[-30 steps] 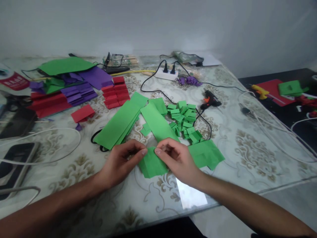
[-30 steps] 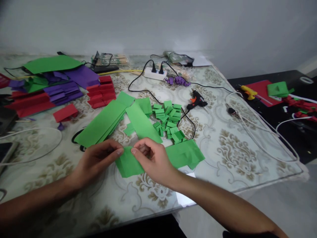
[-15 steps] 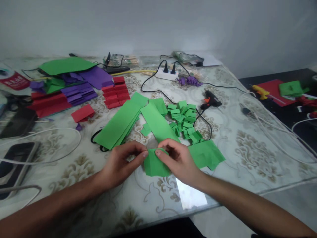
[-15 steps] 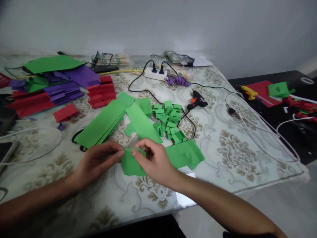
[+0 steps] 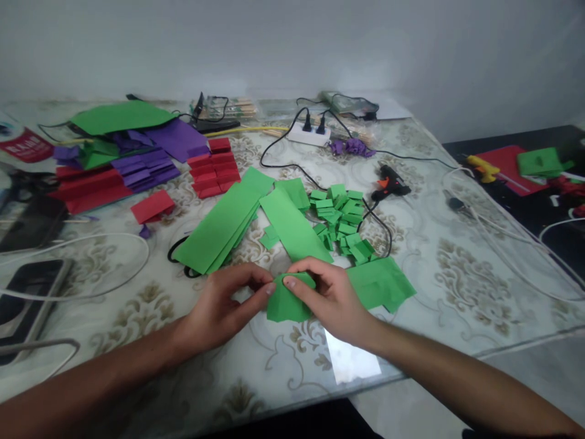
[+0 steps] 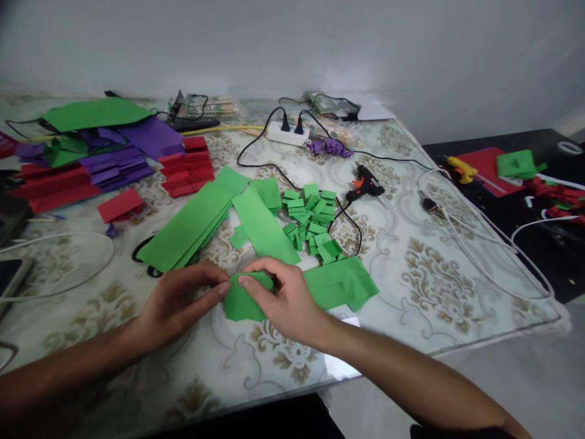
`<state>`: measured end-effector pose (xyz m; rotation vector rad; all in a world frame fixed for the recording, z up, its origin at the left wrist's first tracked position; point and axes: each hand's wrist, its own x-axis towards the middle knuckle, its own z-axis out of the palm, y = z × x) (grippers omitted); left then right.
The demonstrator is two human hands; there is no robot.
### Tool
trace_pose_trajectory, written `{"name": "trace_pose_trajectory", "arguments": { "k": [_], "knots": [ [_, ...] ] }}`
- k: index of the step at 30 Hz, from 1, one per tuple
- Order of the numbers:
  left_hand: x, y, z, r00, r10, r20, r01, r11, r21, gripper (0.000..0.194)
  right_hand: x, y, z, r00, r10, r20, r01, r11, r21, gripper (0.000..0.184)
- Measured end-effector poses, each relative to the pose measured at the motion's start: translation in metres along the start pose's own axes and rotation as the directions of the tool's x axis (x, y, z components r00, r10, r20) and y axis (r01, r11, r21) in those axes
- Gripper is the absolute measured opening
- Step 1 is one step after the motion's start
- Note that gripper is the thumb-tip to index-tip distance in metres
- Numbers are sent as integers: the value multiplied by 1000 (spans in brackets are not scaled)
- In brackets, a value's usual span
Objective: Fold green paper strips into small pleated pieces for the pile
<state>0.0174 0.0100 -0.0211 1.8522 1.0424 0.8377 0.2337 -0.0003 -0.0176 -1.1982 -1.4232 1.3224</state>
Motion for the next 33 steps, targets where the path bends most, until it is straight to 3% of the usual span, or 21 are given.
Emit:
{"name": "trace_pose_trajectory", "arguments": {
  "k": [8,17,25,33],
  "knots": [
    [1,5,-3,995,67,68,-68,997,20,10,0,1,2,994,-84,67,85,996,-21,7],
    [4,3,-7,999,22,48,-23,1000,19,15,1,-3,-2,998,-60,-24,59,998,-36,9],
    [5,4,-1,998,33,51,-32,999,-16,12,1,2,3,998,-30,60,30,1000,-2,11],
    [3,1,-3,999,13,53,-12,1000,-26,13,1,2,4,998,33,49,-35,999,29,13]
  ]
}}
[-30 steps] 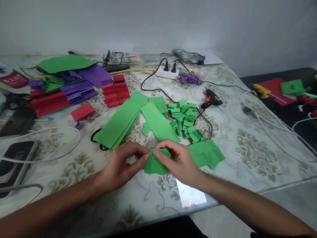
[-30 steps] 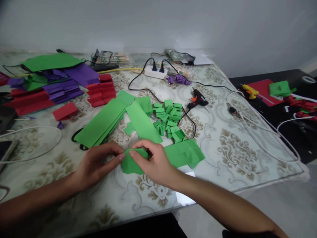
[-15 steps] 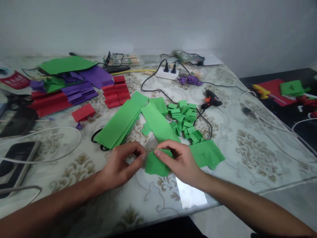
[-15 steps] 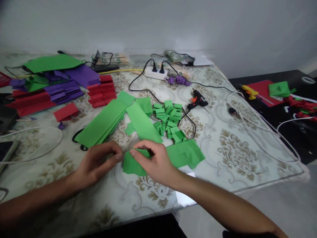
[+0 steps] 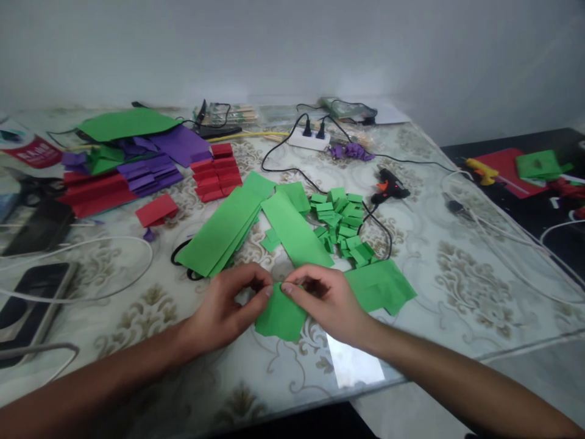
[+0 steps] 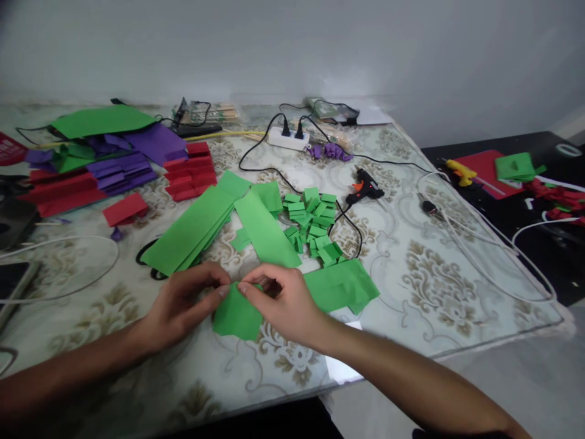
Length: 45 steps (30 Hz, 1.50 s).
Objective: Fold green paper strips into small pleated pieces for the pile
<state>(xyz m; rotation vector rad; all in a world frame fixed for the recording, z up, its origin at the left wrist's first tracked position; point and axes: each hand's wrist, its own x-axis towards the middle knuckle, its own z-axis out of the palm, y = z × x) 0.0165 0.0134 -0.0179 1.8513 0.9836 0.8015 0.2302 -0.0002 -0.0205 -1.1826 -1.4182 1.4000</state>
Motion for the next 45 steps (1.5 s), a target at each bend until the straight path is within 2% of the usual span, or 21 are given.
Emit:
{"name": "trace_pose_trajectory", "arguments": {
  "k": [8,16,20,25,32,37,41,45],
  "knots": [
    [1,0,1,999,33,4,-33,999,15,11,-3,0,3,999,-36,31,37,999,-33,14],
    [2,1,-4,999,35,-15,-34,998,46,11,-2,-5,-1,998,-11,-67,11,1000,1,14],
    [3,-2,-4,1000,4,-23,-3,999,32,11,-1,-5,-2,997,-4,-79,6,1000,20,13],
    [3,-2,-2,1000,-18,-21,18,1000,5,13,-1,-2,0,998,11,-60,-10,1000,22,14],
    [2,3,0,1000,-8,-7,8,1000,5,14,-3,0,4,999,26,26,-27,999,33,17],
    [3,0,-3,1000,-21,-14,22,999,27,14,0,-3,-2,999,26,-48,-24,999,27,15],
    [3,-4,-4,997,-79,-14,78,996,-30,15,5,-2,-9,992,50,-114,-44,998,53,17],
    [4,-4,-2,990,-136,-47,130,985,-111,17,6,-1,-9,991,83,-103,-74,994,84,18]
  ]
}}
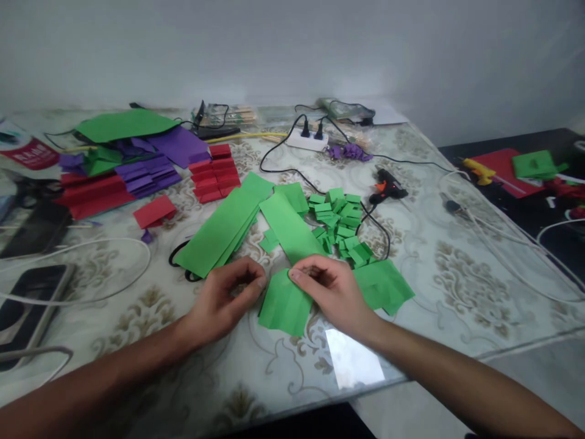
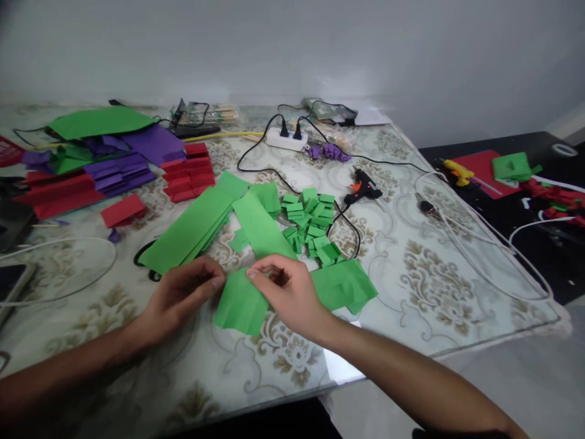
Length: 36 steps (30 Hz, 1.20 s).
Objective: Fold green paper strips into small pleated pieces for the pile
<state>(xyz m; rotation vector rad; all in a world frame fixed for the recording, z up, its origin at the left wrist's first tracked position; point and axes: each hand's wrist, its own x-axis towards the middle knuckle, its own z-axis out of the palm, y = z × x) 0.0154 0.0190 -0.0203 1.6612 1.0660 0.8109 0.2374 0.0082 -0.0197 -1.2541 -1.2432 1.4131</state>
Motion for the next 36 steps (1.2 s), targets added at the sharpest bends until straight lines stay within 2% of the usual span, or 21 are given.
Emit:
{"name": "trace_pose_trajectory", "arguments": {
  "k": [2,7,12,14,18,23,26,29,33,36],
  "knots": [
    [0,0,1,1000,4,0,-4,1000,-24,15,-1,1,3,999,12,35,-12,1000,5,18],
    [-1,-2,5,996,-3,90,5,1000,-28,19,-3,5,7,994,-2,106,3,1000,-9,20],
    [0,-3,5,1000,-30,5,30,999,-31,21,-1,6,3,982,69,177,-68,998,-15,32],
    [0,-3,4,999,-33,5,33,999,-42,22,1,5,2,984,85,157,-83,996,-15,36],
    [-1,-4,1,992,-24,124,32,997,-64,25,3,4,0,998,35,47,-36,999,24,36],
    [0,-5,2,983,-18,185,33,996,-81,23,0,5,-1,999,-3,52,5,999,-47,23],
    [1,-5,3,986,-20,165,32,997,-69,24,-2,6,1,997,-10,78,16,997,-79,20],
    [2,-7,4,992,-38,117,47,996,-72,26,-1,8,2,998,-38,51,42,995,-91,23],
    [2,-12,4,993,-116,-32,108,978,-177,28,5,10,-2,1000,1,8,-1,996,-89,28],
    [3,-13,4,987,-138,-78,114,959,-259,25,10,13,-5,999,29,-20,-30,996,-83,30]
  ]
}}
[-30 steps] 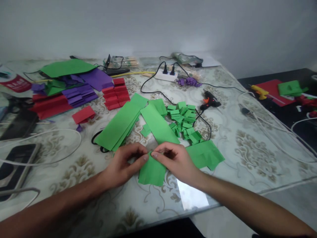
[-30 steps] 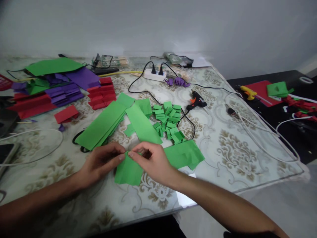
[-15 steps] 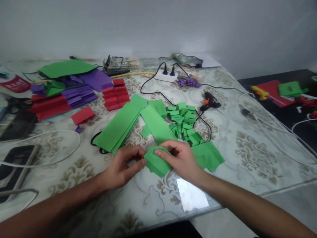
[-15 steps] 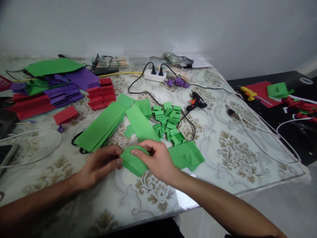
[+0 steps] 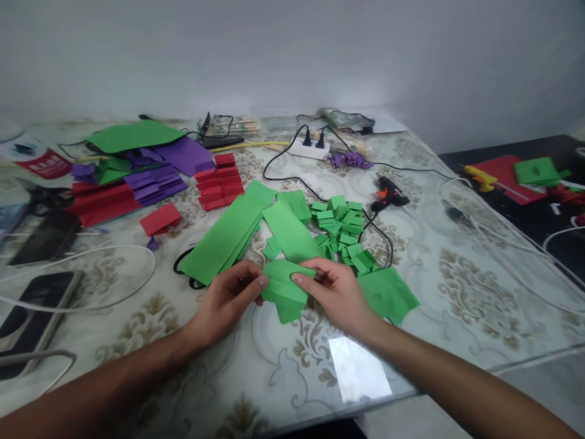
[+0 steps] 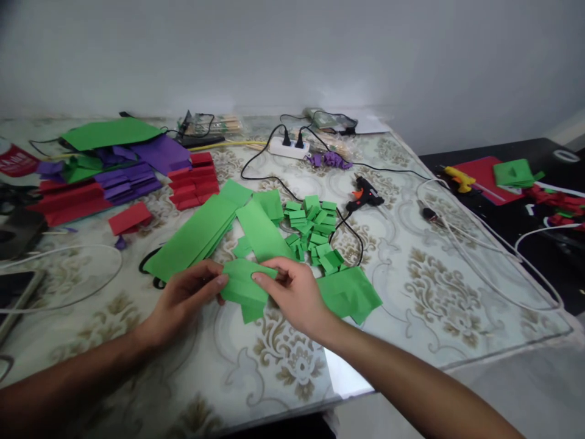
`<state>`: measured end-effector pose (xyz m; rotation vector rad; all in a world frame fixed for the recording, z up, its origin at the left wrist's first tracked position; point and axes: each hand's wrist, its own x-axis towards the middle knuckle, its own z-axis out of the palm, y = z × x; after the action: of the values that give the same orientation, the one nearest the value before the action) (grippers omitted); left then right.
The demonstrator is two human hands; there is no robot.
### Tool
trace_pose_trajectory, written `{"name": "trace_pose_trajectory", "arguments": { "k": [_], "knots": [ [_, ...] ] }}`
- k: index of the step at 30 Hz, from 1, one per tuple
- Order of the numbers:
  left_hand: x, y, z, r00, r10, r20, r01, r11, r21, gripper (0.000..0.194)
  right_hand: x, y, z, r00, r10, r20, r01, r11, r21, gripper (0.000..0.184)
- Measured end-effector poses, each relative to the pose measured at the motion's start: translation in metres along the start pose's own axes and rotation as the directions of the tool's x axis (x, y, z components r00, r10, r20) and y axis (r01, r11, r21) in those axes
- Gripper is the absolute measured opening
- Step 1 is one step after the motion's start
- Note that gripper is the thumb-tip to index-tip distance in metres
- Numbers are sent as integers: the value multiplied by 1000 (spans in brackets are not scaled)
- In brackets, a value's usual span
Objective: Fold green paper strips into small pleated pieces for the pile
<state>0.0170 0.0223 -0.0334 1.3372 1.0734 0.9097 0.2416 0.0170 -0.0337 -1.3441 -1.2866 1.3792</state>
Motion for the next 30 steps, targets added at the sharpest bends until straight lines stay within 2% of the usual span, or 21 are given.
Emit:
{"name": "trace_pose_trajectory", "arguments": {
  "k": [2,6,9,13,16,30],
  "knots": [
    [1,0,1,999,25,-26,-26,999,-38,21,3,2,-2,1000,-10,7,10,1000,1,31],
    [1,-1,3,993,90,-69,-94,994,-49,30,8,5,-3,998,-54,41,54,999,-2,36],
    [2,-4,3,996,75,-52,-78,995,-68,22,9,4,-4,994,-89,68,89,996,0,33],
    [2,-7,5,997,56,-56,-62,992,-113,22,9,2,-7,989,-146,36,148,987,-69,22],
    [3,-8,6,996,71,-57,-77,990,-120,20,9,2,-8,984,-177,27,179,980,-91,22],
    [4,-9,6,996,66,-55,-73,987,-141,18,13,8,-7,985,-172,17,173,981,-82,25]
  ]
}}
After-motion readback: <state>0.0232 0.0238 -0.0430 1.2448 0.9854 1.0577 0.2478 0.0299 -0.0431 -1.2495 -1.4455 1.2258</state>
